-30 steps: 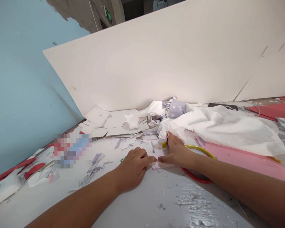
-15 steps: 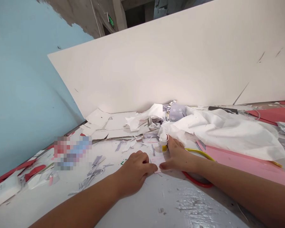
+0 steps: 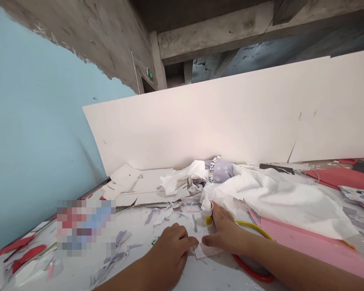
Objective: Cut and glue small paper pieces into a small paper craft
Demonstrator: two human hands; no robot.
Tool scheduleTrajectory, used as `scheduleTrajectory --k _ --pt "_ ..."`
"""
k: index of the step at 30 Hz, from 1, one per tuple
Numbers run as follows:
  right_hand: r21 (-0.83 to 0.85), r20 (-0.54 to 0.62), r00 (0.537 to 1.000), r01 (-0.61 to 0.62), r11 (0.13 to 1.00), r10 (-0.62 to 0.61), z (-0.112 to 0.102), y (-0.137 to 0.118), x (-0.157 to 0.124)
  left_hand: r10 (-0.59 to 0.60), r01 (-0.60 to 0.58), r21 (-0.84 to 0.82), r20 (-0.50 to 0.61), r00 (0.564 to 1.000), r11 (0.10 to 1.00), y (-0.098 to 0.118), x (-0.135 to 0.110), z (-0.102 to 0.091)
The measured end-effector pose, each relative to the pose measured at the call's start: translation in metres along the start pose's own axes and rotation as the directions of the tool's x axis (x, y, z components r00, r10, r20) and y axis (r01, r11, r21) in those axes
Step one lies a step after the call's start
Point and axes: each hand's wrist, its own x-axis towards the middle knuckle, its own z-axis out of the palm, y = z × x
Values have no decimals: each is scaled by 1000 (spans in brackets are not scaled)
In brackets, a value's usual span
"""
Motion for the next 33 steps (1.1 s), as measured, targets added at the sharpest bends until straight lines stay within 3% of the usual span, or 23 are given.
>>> scheduleTrajectory --k 9,22,33 --pt "-55 -67 997 45 998 -48 5 -2 0 40 -58 202 92 995 978 -18 11 12" --pt "-41 -103 994 36 999 -40 9 3 4 125 -126 261 21 992 957 -31 14 24" --pt "-40 -46 999 19 999 -21 2 -4 -2 84 -93 254 47 995 963 -23 13 17"
